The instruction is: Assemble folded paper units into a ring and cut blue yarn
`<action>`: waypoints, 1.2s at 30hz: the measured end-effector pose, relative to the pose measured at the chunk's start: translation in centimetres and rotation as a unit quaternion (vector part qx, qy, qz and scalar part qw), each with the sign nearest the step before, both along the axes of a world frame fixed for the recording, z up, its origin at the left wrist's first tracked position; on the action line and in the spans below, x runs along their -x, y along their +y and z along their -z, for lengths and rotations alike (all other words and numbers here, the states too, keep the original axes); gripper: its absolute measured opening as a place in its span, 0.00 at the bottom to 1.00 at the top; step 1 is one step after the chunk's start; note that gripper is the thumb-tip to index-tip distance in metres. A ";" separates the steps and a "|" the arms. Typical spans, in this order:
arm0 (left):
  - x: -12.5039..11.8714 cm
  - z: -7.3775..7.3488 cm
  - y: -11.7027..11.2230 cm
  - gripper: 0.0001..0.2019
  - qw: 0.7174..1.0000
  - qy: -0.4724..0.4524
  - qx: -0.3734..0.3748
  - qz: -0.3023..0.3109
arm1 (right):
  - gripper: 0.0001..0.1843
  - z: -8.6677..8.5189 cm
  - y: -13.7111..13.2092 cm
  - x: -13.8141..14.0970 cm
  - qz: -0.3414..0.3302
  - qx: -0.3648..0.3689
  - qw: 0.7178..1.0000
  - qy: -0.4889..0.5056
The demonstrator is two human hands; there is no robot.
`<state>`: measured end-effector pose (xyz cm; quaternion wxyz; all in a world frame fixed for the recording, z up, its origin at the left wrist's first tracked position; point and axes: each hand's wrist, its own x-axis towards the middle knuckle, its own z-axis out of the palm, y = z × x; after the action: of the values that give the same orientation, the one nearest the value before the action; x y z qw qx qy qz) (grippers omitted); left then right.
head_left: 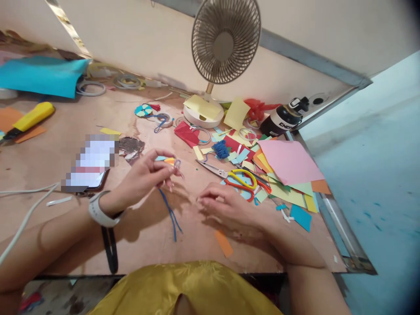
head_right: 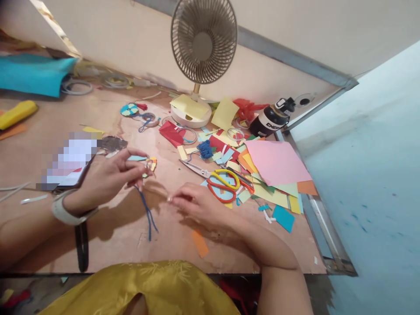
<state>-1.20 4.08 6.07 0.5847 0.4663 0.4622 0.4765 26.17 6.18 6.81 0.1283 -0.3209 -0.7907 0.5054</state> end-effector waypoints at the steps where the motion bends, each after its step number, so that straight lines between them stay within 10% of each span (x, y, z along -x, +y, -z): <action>1: -0.6 -0.1 -0.6 0.21 0.998 0.011 -0.019 0.053 | 0.31 -0.3 0.4 0.3 0.039 0.000 0.999 0.001; 7: -2.5 0.3 -2.6 0.09 0.971 0.098 -0.120 0.180 | 0.39 -1.1 0.9 3.4 0.041 -0.015 0.999 -0.002; 12: -2.1 1.2 -2.8 0.11 0.972 0.086 -0.104 0.191 | 0.33 -0.1 0.6 4.5 -0.038 0.044 0.998 0.025; 20: -2.3 1.7 -2.2 0.27 0.985 0.038 -0.050 0.161 | 0.30 0.7 2.1 4.2 0.011 -0.067 0.998 0.003; 25: -2.0 2.5 -1.6 0.15 0.987 0.061 -0.003 0.148 | 0.27 1.1 5.5 3.8 0.014 -0.126 0.991 -0.044; 36: -1.7 2.2 -4.5 0.23 0.936 0.282 -0.086 0.193 | 0.22 3.7 12.4 5.7 -0.036 -0.361 0.873 -0.327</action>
<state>0.54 -0.40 3.86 0.4687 0.7103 0.4661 0.2420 20.45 18.61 3.14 -0.0490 -0.3700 -0.9261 0.0550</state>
